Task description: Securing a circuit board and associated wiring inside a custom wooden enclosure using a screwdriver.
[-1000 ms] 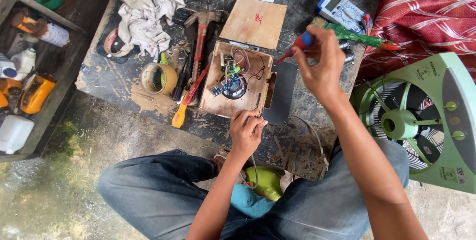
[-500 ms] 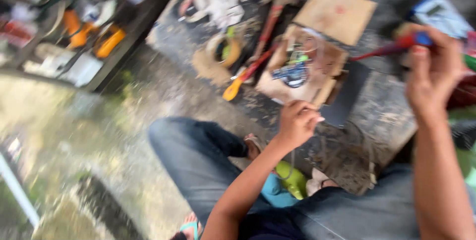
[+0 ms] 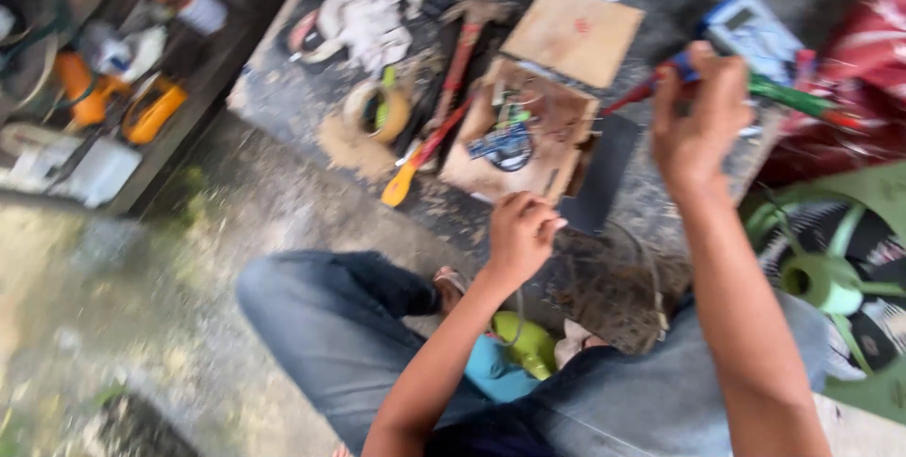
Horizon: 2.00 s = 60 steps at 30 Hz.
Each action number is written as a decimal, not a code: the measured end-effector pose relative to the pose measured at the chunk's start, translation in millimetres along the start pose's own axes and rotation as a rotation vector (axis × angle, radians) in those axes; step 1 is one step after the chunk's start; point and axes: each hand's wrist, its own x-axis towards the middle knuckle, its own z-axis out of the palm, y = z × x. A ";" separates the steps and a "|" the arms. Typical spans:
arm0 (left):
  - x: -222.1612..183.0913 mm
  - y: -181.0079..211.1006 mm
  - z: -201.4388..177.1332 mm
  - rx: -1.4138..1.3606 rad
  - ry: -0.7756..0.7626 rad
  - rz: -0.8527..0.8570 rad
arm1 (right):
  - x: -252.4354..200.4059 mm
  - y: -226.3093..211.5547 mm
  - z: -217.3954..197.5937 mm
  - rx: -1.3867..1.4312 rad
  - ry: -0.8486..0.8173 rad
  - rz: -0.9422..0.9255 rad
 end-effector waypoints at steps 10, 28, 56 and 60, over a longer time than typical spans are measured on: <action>14.6 -11.2 -1.2 0.014 -0.169 -0.216 | -39.9 39.8 -1.2 0.217 0.136 0.207; -19.5 -14.2 -25.3 0.216 -0.304 -0.024 | -112.2 87.4 -76.8 1.132 0.351 1.503; -41.0 -16.1 5.3 0.438 -0.401 0.099 | -242.6 43.9 -148.2 1.216 0.499 1.615; -39.2 -0.8 23.2 0.427 -0.337 0.047 | -245.8 46.4 -149.5 1.282 0.555 1.644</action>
